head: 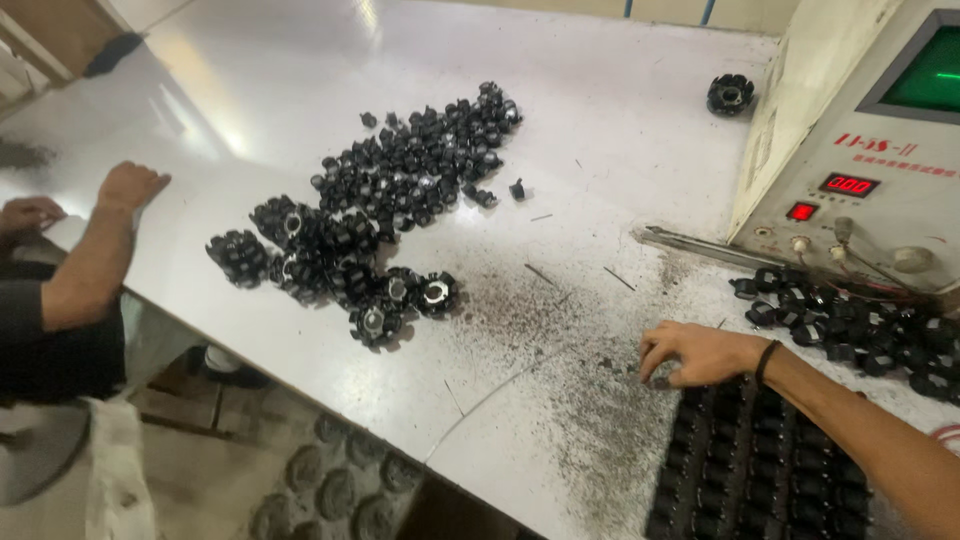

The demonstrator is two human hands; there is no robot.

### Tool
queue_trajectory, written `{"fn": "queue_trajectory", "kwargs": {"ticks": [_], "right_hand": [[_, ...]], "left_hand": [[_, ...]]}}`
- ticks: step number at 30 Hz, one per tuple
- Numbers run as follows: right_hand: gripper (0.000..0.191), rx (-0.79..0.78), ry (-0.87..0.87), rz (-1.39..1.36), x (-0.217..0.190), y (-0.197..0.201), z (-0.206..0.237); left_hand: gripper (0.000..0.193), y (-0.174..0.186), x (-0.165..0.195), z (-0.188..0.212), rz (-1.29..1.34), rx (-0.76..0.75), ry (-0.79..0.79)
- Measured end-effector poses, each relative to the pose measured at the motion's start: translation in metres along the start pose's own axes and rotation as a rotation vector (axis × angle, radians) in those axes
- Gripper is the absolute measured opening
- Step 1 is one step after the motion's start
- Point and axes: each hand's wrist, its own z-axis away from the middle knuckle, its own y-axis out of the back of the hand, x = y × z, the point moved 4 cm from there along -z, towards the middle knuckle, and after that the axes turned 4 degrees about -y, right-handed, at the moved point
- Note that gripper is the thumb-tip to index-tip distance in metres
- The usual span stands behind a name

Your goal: The person tests small black electronic components one at a time using a probe tester connected to a bench machine, then arranges the tested components in rows on the workbench and transfers some into a tray. Near the end, the person solders the contacts of the rowed components with a soldering iron, producing smoke.

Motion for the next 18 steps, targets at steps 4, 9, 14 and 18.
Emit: {"fn": "queue_trajectory", "kwargs": {"ticks": [4,9,14,18], "right_hand": [[0.049,-0.053,0.103,-0.003,-0.011,-0.007,0.017],[0.049,-0.102,0.018,0.067,-0.004,-0.012,0.019],[0.040,-0.043,0.021,-0.021,0.034,-0.020,0.007],[0.037,-0.098,-0.120,-0.186,0.058,-0.012,0.020]], "left_hand": [[0.050,0.047,0.102,0.111,0.141,0.101,-0.698],[0.030,0.014,0.272,0.242,0.350,-0.104,-1.641],[0.032,-0.029,0.452,0.242,0.325,-0.257,-1.740],[0.050,-0.068,0.534,0.186,0.207,-0.400,-1.542]]}}
